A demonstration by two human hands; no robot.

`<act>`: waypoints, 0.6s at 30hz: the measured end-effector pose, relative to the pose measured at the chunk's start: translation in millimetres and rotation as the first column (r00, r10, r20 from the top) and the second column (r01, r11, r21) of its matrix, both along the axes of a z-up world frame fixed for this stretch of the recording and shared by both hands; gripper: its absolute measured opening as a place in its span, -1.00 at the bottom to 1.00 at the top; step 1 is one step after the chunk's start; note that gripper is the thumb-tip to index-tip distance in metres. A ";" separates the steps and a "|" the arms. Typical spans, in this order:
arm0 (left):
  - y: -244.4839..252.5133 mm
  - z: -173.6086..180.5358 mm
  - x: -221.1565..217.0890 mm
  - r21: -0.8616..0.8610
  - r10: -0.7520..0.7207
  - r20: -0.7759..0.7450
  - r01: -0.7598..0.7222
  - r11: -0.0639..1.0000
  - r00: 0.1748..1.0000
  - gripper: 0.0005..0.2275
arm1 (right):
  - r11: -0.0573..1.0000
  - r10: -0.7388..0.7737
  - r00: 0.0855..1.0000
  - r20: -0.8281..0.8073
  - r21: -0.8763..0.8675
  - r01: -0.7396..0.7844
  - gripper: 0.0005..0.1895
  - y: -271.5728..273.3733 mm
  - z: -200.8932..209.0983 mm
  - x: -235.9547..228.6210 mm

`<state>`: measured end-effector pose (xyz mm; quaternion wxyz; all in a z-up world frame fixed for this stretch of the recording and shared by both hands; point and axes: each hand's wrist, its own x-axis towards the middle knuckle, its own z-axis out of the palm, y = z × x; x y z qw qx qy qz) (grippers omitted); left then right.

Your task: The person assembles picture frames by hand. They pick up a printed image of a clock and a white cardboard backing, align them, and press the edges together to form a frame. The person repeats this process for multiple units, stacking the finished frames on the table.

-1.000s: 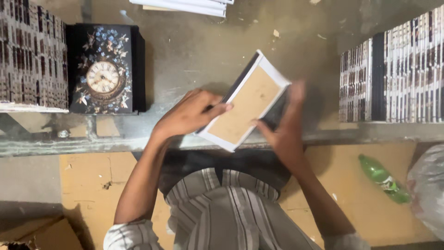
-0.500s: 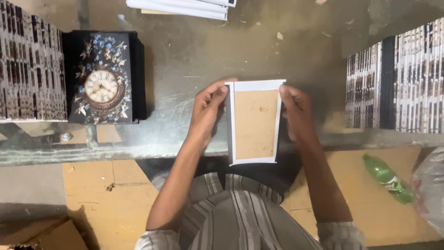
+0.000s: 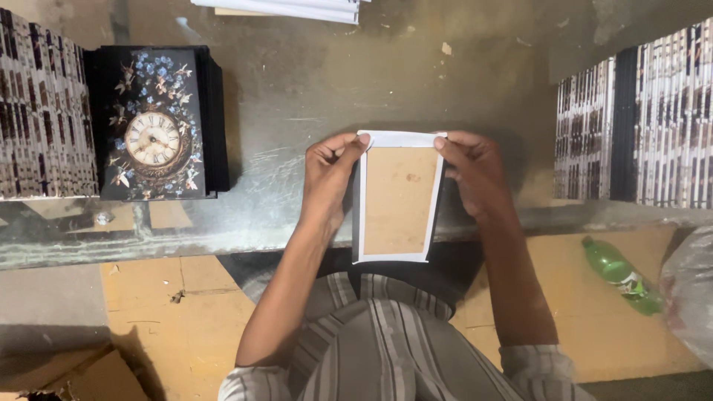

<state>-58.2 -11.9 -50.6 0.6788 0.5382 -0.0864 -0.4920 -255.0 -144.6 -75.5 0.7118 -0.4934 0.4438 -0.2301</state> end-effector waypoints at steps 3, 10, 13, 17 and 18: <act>1.4 -1.3 3.4 -0.018 -0.037 -0.010 0.037 0.999 0.999 -0.93 | 1.000 0.002 0.998 -0.069 -0.029 -0.004 -0.83 1.8 1.5 0.8; 5.6 7.5 50.3 0.098 -0.359 0.675 0.403 0.910 0.644 -0.87 | 0.893 0.301 0.952 -0.044 -0.336 -0.298 -0.75 -6.8 26.5 2.7; 9.6 15.0 58.4 0.180 -0.277 0.944 0.428 0.886 0.177 -0.81 | 0.418 0.177 0.919 -0.353 -0.818 -0.395 -0.92 12.1 24.8 7.4; 15.5 17.2 52.9 0.185 -0.240 0.970 0.543 0.819 0.031 -0.63 | 0.460 0.085 0.897 -0.433 -0.782 -0.421 -0.88 22.9 29.2 7.5; 19.5 14.2 48.8 0.187 -0.278 0.958 0.581 0.792 0.072 -0.56 | 0.434 0.071 0.884 -0.463 -0.783 -0.445 -0.88 23.7 31.2 6.8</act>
